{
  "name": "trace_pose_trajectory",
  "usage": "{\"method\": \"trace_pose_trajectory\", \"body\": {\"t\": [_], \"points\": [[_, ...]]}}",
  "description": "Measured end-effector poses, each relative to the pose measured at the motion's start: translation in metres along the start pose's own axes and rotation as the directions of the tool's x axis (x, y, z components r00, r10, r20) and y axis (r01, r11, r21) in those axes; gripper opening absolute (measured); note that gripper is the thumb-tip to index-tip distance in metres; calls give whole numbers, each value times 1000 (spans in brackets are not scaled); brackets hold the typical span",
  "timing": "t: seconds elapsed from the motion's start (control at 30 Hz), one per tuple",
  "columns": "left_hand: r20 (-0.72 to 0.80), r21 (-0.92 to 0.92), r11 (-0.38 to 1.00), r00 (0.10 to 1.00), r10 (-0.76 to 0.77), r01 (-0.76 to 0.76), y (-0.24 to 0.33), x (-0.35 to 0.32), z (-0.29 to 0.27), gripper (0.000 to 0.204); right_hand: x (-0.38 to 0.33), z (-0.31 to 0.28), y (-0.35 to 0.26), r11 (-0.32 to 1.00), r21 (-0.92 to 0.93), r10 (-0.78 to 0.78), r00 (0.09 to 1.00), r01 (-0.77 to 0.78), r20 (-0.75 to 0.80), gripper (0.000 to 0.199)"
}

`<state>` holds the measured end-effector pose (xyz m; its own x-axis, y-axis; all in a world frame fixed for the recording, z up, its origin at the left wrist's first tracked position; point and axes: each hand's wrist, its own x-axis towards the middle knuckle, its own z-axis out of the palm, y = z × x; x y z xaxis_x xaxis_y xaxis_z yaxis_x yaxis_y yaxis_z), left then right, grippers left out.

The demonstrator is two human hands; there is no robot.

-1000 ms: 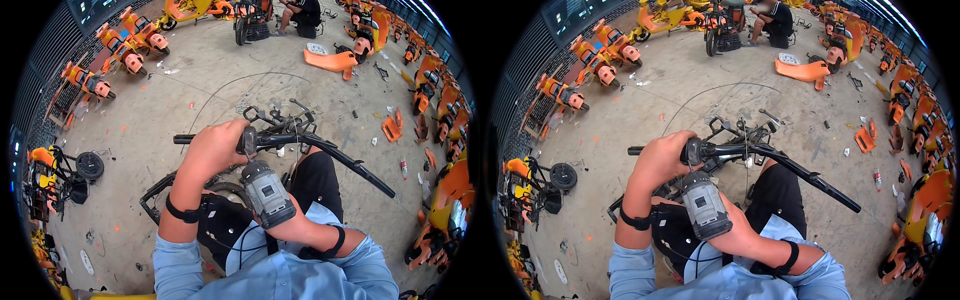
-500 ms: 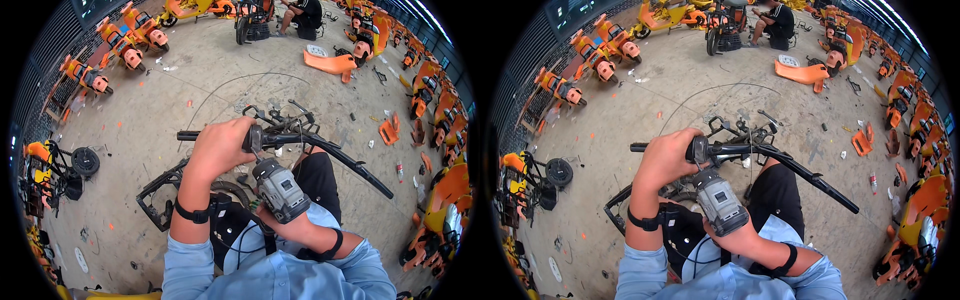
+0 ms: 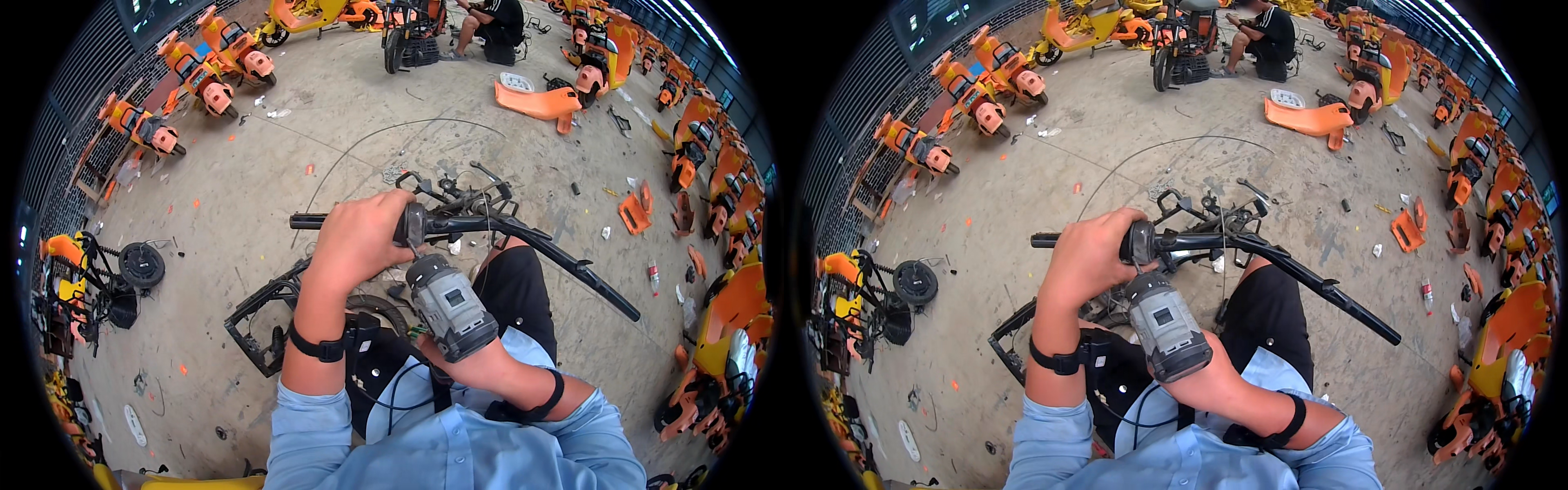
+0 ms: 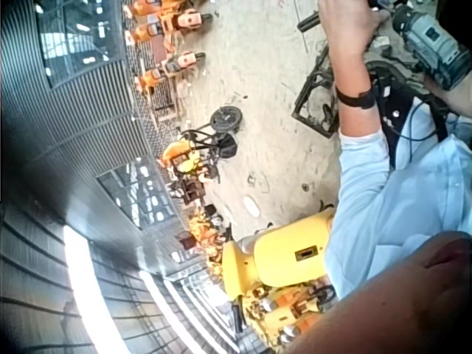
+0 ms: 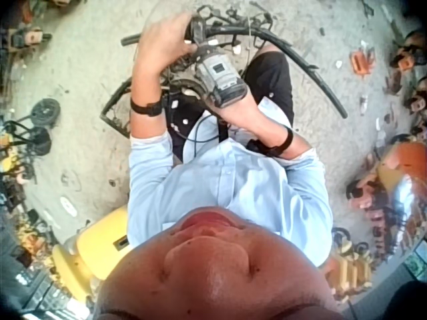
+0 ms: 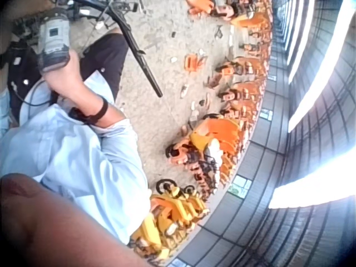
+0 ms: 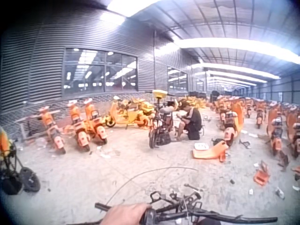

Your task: The person uses a drill to secure components onto the handlebar of an electric scooter frame and handles wires and mechanical parts while sitting on the floor of a large assembly area.

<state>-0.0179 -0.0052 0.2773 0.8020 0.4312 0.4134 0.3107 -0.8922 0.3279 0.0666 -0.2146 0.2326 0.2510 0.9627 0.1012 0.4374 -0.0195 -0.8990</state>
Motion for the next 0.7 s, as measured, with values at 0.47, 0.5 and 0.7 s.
{"method": "trace_pose_trajectory", "body": {"t": [0.47,0.5,0.7], "points": [[-34,-33,999,999,2,-3,-4,-3,6,51,2,-13,5,999,-46,8,998,-5,70,39],[-29,-35,999,1000,-1,0,-4,-3,6,51,3,-12,6,999,-45,-6,998,9,62,40],[-30,-31,1000,1000,4,-5,-5,-5,6,51,7,-23,-7,981,-185,-34,994,53,105,39]]}}
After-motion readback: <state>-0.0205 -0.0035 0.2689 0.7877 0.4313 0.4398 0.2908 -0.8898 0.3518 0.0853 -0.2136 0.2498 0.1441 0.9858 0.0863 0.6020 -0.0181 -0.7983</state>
